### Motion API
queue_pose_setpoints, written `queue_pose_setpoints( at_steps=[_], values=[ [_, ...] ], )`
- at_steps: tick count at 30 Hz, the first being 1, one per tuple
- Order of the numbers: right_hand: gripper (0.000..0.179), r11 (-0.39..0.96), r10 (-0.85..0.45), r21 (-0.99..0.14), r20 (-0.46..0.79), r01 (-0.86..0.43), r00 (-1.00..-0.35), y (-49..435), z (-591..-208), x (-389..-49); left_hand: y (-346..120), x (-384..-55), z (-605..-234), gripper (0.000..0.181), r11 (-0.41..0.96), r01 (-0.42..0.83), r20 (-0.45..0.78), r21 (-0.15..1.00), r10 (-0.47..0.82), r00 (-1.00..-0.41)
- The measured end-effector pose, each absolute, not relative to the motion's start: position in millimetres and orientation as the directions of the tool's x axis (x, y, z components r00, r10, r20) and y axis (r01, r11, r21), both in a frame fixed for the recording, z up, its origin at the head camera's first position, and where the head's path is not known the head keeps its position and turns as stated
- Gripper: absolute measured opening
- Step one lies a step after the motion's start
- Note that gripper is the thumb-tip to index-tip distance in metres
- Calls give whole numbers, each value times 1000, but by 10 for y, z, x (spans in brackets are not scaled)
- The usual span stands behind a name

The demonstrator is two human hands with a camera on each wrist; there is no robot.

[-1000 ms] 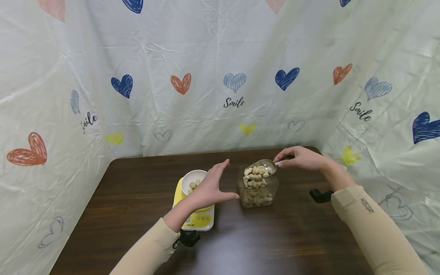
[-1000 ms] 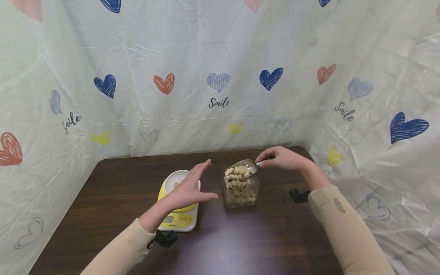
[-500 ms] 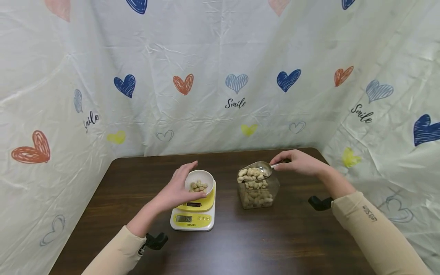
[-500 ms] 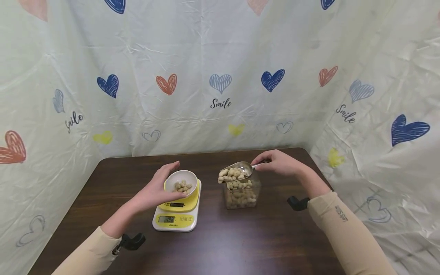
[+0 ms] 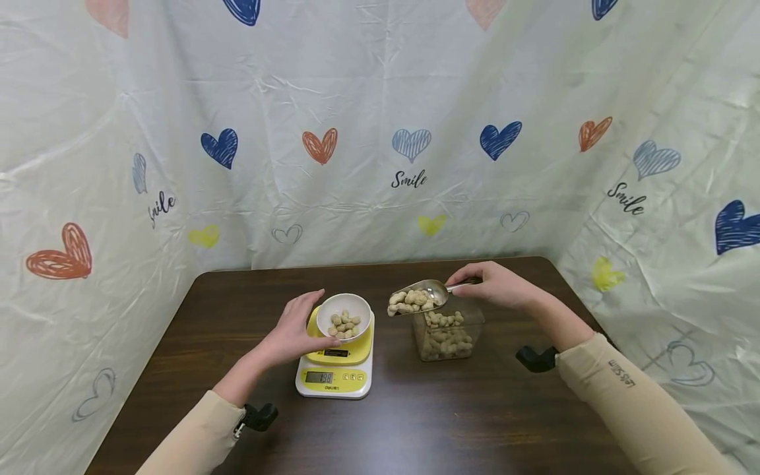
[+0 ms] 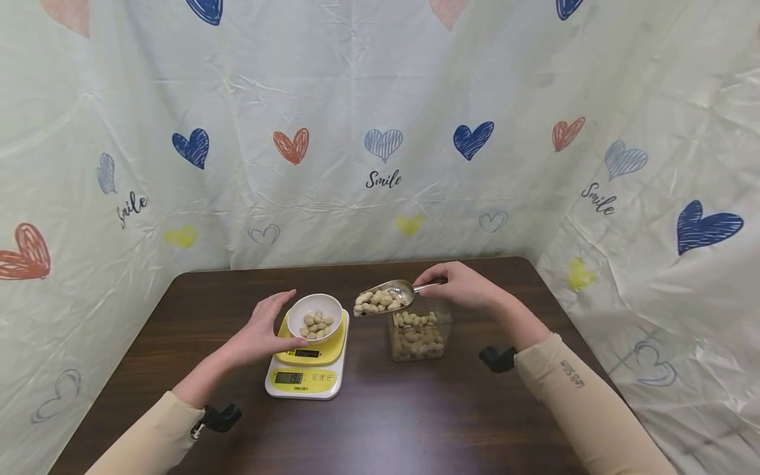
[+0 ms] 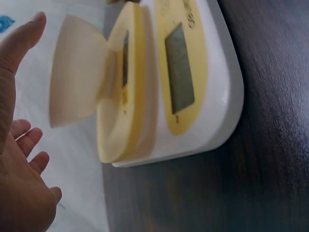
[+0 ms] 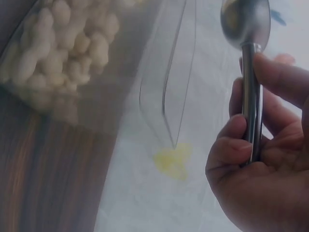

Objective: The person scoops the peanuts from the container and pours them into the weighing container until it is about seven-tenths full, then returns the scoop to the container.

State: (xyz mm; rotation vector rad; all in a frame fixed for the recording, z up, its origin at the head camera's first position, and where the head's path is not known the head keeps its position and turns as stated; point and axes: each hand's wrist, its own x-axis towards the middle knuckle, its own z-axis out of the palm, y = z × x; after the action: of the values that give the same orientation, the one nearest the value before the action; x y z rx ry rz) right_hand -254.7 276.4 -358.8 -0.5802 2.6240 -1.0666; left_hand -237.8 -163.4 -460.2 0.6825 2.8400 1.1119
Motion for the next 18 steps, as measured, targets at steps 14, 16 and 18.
queue_pose_setpoints(
  at_steps=[14,16,18],
  values=[
    [28,623,-431,-749,-89,-225,-898,2317,-3634,-2603,-1668,-2541,-4833,119,668,347,59,659,413,-909],
    [26,616,-436,-754,-87,-227,-896,2256,-3638,-2619,-1670,-2549,-4845,120,660,340,53,670,415,-908],
    [24,614,-440,-754,-81,-233,-894,2199,-3645,-2636,-1673,-2555,-4857,121,655,337,51,676,415,-908]
  ],
)
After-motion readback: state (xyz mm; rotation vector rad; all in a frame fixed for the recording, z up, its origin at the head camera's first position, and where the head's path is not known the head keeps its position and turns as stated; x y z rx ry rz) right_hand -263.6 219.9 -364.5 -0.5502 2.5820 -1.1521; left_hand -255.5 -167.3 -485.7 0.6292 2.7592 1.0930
